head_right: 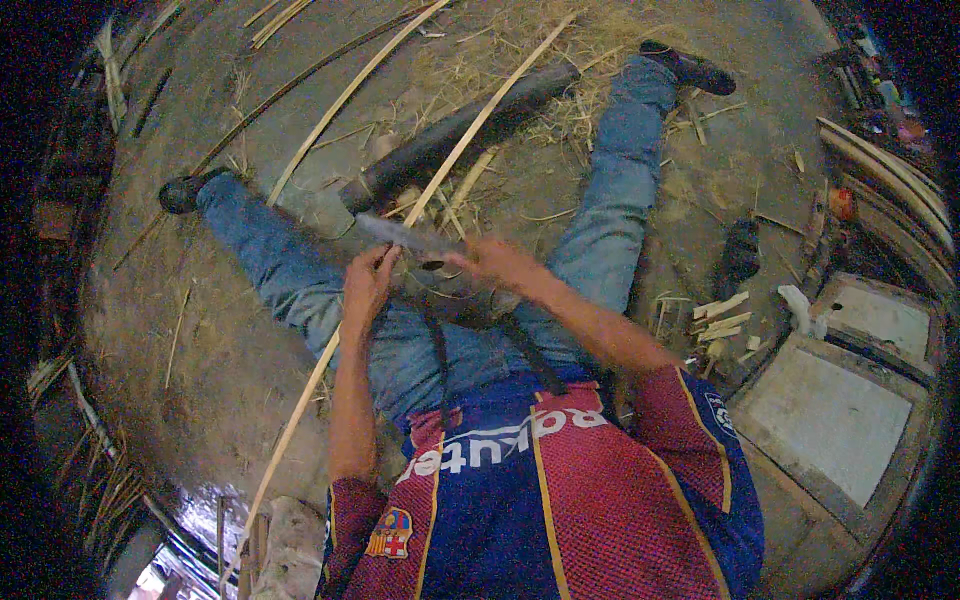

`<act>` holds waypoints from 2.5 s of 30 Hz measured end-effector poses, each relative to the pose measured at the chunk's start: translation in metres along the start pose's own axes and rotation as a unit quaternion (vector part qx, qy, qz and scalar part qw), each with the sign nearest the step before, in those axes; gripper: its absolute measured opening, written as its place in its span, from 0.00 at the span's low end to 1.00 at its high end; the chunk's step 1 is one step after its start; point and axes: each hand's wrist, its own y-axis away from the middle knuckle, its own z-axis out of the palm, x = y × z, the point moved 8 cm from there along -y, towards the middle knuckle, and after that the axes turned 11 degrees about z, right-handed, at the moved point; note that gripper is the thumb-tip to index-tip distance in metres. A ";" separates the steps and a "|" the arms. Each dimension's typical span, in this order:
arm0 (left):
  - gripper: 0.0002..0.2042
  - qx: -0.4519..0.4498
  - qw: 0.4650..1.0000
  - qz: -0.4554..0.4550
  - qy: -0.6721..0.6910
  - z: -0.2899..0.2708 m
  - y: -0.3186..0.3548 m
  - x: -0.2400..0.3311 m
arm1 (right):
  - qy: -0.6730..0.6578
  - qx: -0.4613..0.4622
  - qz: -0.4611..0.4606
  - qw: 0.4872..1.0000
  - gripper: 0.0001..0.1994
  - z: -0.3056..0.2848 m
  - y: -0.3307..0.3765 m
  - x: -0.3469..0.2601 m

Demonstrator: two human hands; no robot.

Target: The person sits on the floor and uses a knife to shave thin strips from a long bamboo rod, holding it against a cylindrical support. The person repeatedly scrapes the bamboo to thin it and occasionally adjusts the rod's position.

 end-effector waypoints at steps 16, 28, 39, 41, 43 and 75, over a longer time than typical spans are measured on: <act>0.19 0.024 0.993 0.023 0.115 -0.005 -0.003 0.002 | 0.095 0.033 0.078 0.992 0.35 -0.038 -0.050 0.038; 0.18 0.045 0.994 0.015 0.095 -0.004 0.003 -0.008 | 0.178 0.102 0.006 0.979 0.34 -0.051 -0.060 0.033; 0.19 -0.035 0.999 0.005 0.007 -0.007 -0.006 -0.006 | 0.117 0.246 -0.023 0.962 0.36 -0.071 -0.071 0.064; 0.20 0.027 0.998 0.036 0.039 -0.018 -0.001 -0.009 | 0.003 0.008 0.025 1.000 0.32 -0.019 -0.043 0.028; 0.20 0.010 0.998 0.023 0.050 -0.018 -0.002 -0.010 | 0.042 0.049 -0.038 0.997 0.30 -0.011 -0.029 0.004; 0.20 -0.038 0.997 -0.019 0.062 -0.017 -0.003 -0.016 | 0.077 0.135 -0.009 0.988 0.35 -0.084 -0.084 0.050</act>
